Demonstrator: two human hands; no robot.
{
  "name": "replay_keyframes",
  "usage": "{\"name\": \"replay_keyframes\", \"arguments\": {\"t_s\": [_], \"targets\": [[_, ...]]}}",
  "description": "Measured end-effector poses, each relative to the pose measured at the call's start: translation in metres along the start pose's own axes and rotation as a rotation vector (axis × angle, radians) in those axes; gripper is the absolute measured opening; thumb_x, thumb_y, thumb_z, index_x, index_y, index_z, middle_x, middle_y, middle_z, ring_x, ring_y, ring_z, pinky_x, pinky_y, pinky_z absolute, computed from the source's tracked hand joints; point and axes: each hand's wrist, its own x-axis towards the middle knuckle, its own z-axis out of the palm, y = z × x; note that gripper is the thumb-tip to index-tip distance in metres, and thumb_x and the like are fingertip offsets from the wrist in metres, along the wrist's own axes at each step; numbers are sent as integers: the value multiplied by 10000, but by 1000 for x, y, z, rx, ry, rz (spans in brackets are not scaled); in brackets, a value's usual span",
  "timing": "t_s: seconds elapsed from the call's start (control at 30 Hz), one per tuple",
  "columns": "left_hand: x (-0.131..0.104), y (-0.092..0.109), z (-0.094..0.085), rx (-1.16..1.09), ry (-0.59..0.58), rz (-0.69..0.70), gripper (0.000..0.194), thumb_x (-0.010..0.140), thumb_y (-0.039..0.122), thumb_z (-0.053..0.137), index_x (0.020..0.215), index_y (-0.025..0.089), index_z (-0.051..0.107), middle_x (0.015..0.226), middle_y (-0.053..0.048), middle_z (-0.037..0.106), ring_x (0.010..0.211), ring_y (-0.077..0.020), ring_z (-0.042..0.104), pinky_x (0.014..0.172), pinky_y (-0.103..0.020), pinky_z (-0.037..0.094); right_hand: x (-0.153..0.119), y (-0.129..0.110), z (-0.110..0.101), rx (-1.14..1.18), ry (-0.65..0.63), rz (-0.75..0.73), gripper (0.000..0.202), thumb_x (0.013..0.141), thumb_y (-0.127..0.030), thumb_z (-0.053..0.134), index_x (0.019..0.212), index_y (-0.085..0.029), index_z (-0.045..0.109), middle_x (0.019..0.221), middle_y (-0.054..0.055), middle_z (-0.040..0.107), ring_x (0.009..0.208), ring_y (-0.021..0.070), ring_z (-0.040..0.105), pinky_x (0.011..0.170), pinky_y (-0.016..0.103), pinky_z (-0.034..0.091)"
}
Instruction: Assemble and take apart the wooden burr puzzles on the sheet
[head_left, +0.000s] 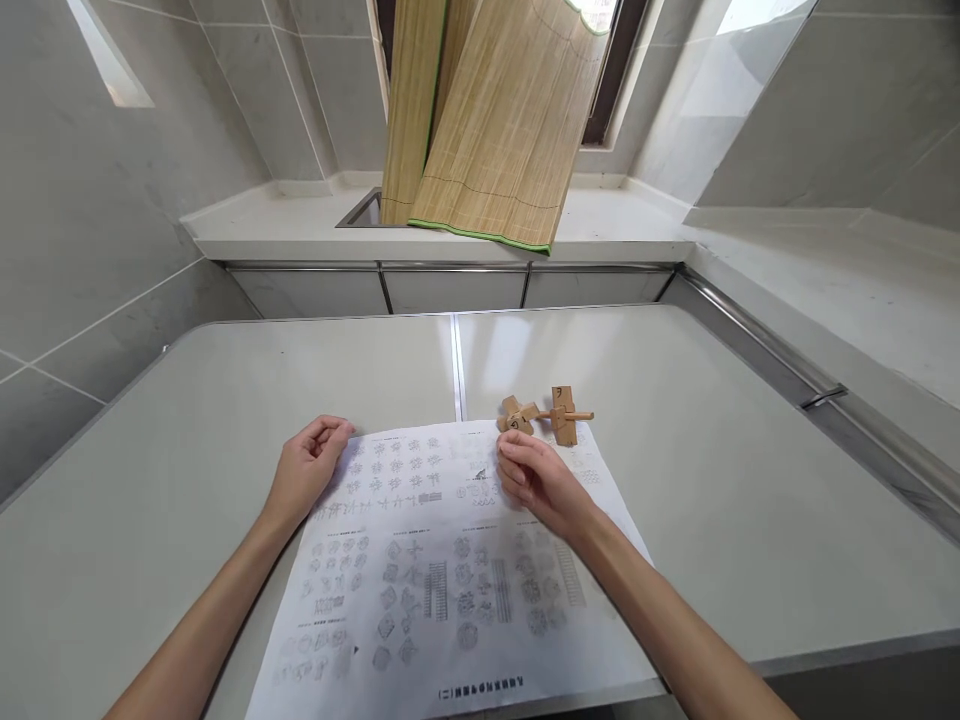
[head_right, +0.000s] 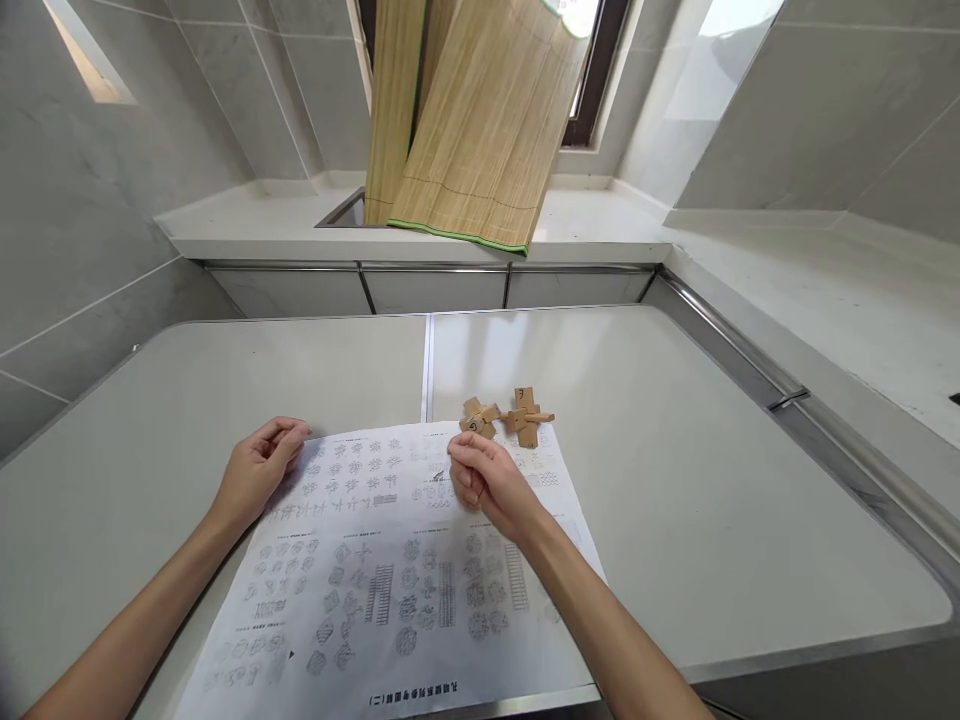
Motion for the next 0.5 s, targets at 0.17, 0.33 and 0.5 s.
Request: {"name": "replay_keyframes", "arguments": {"t_s": [0.17, 0.33, 0.5], "targets": [[5, -1, -1, 24, -11, -32, 318, 914, 543, 630, 840, 233, 641, 607, 50, 362, 555, -131, 334, 507, -235, 287, 3, 1, -3, -31, -43, 44, 256, 926, -390, 746, 850, -207, 584, 574, -86, 453, 437, 68, 355, 436, 223, 243], [7, -1, 0, 30, -26, -7, 317, 923, 527, 611, 815, 229, 605, 632, 40, 401, 575, -141, 367, 518, -243, 313, 3, -1, -6, -24, -18, 13, 264, 935, -401, 739, 845, -204, 588, 578, -86, 440, 445, 65, 335, 443, 221, 241], [5, 0, 0, -11, -45, 13, 321, 928, 495, 596, 766, 221, 553, 650, 41, 414, 561, -128, 358, 512, -241, 310, 1, -4, -5, 12, -1, -21, 285, 942, -436, 720, 834, -199, 605, 550, -103, 360, 436, 58, 238, 430, 212, 219]]}}
